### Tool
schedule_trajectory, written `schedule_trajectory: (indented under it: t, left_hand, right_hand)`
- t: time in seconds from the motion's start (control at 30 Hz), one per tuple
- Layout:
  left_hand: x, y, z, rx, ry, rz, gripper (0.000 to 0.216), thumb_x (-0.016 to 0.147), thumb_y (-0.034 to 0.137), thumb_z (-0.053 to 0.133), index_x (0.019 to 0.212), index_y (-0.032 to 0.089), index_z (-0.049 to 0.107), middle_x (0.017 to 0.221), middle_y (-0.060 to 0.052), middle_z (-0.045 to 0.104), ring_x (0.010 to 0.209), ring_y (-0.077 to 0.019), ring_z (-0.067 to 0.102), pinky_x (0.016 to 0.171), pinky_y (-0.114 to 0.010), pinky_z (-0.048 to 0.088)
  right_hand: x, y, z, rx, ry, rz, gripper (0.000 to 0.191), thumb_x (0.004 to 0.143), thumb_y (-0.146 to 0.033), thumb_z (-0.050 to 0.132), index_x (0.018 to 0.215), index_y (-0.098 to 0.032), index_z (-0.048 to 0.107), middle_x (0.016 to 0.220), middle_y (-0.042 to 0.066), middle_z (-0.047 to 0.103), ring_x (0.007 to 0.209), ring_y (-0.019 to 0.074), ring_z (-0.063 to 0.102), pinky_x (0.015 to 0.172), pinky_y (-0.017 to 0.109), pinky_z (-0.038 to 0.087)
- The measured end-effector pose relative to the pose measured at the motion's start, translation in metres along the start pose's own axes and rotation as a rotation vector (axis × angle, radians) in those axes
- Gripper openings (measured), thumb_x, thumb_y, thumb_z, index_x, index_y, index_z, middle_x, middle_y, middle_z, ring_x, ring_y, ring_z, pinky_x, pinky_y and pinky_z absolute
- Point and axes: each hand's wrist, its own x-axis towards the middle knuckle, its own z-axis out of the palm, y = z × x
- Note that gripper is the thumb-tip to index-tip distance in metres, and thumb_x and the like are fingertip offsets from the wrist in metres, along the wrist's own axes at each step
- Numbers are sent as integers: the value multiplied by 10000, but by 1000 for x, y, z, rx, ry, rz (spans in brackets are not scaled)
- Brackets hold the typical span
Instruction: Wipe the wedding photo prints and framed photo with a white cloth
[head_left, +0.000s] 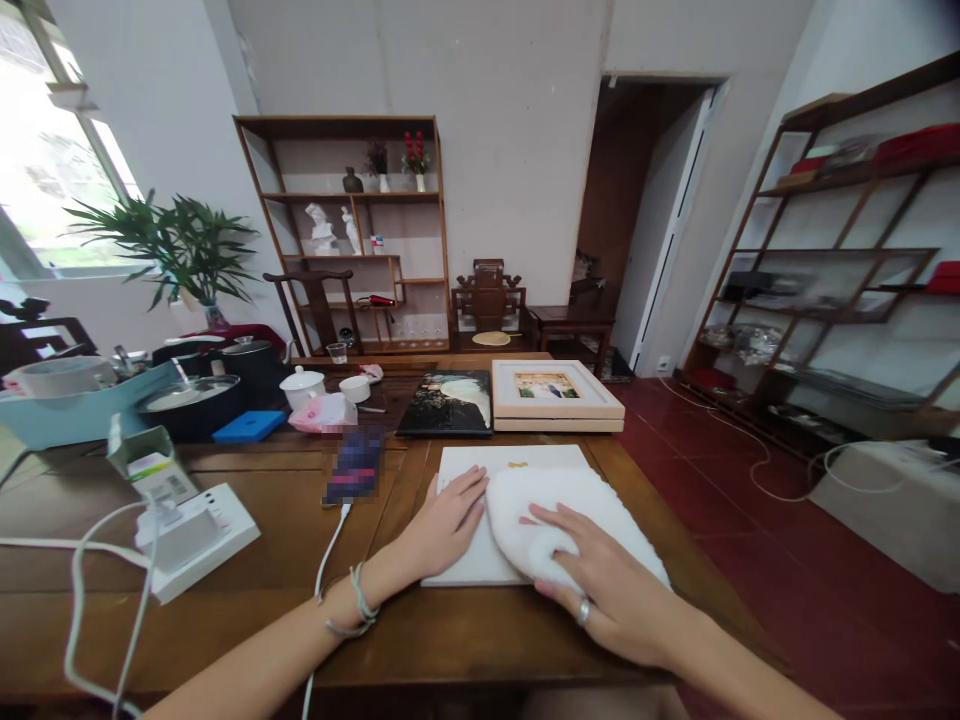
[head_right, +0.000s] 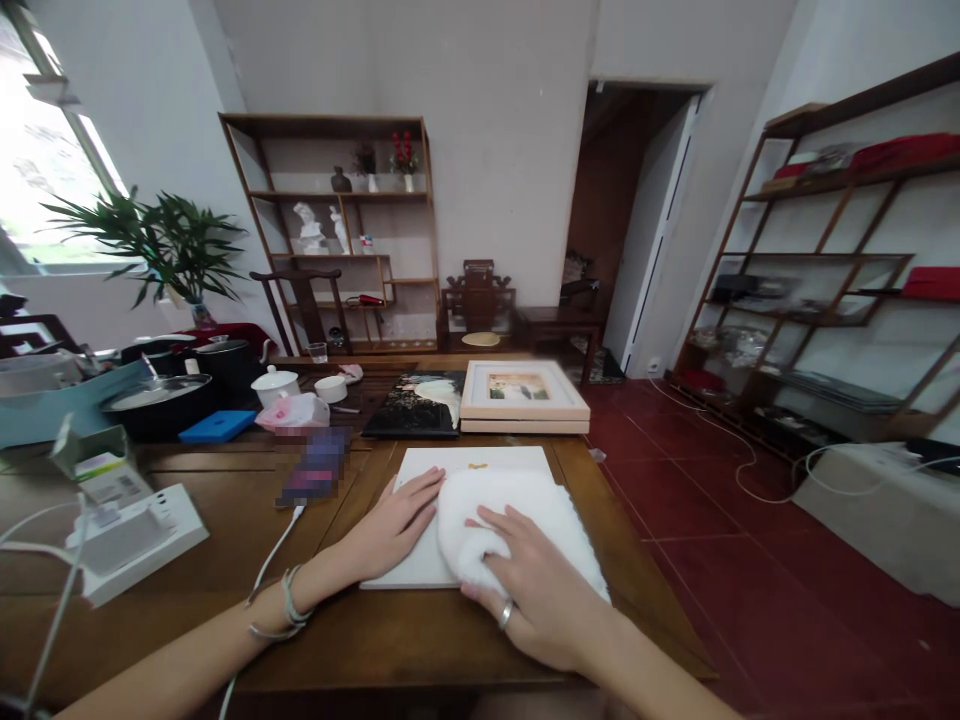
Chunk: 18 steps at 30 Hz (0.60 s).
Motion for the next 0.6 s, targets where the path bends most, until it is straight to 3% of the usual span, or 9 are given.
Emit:
schedule_trajectory:
  t: [0.37, 0.47, 0.6]
  left_hand:
    - [-1, -1, -2, -13, -15, -3, 425, 891, 240, 311, 1315, 218, 341, 1397, -72, 328, 1295, -236, 254, 1032, -565, 139]
    - [-1, -2, -1, -23, -7, 4, 430, 889, 233, 319, 1319, 234, 332, 1398, -70, 327, 1294, -231, 257, 1037, -548, 146]
    - [-1, -1, 1, -27, 33, -21, 460, 869, 219, 361, 1326, 237, 315, 1411, -80, 297, 1302, -241, 234, 1033, -541, 173]
  right_hand:
    - [74, 47, 7, 18, 87, 120, 370, 918, -351, 296, 906, -158, 610, 1176, 109, 540, 1118, 232, 440, 956, 399, 316]
    - [71, 43, 13, -12, 67, 92, 356, 899, -350, 350, 913, -125, 625, 1195, 145, 527, 1191, 256, 371, 1001, 430, 249]
    - [46, 17, 18, -71, 20, 49, 352, 891, -349, 362, 949, -123, 626, 1260, 144, 477, 1251, 272, 284, 1035, 464, 182]
